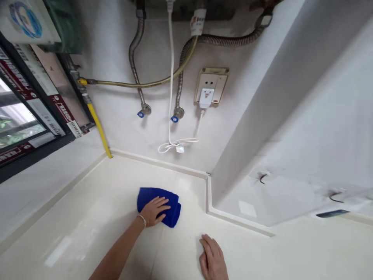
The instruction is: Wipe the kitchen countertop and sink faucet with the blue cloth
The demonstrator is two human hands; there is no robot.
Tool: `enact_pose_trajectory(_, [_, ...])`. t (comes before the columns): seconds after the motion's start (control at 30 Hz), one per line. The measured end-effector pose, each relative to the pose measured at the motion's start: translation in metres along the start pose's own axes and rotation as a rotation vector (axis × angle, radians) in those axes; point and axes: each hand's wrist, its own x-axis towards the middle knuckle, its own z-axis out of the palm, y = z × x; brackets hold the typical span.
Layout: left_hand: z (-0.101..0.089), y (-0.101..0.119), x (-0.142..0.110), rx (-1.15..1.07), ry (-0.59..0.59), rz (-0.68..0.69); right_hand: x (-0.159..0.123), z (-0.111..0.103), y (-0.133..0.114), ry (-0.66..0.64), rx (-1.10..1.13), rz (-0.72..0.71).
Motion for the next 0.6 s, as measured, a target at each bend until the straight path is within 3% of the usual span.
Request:
enact_pose_trajectory(0.13, [-0.010,-0.024,0.022,0.009,0.021,-0.146,-0.001,-0.003,-0.002,-0.028,0.012,0.042])
enact_pose_trajectory(0.2, [-0.001,-0.017,0.034,0.046,0.094,-0.325,-0.001,-0.004,-0.002,-0.033,0.014,0.048])
enact_pose_trajectory(0.3, [0.023,0.008,0.049,0.063,0.196,-0.727,-0.002,-0.004,0.000,-0.042,0.007,0.039])
enact_pose_trajectory(0.33, [0.030,0.015,0.053,0.055,0.206,-0.781,-0.002,-0.004,0.001,-0.048,0.003,0.038])
enact_pose_trajectory(0.4, [0.040,0.020,0.059,0.047,0.225,-0.811,-0.003,-0.004,0.003,-0.057,-0.011,0.030])
enact_pose_trajectory(0.47, [0.040,0.011,0.062,0.052,0.242,-0.780,-0.003,-0.005,0.004,-0.061,-0.033,0.019])
enact_pose_trajectory(0.6, [0.020,-0.037,0.061,0.085,0.213,-0.750,-0.005,-0.008,0.007,-0.095,-0.067,0.029])
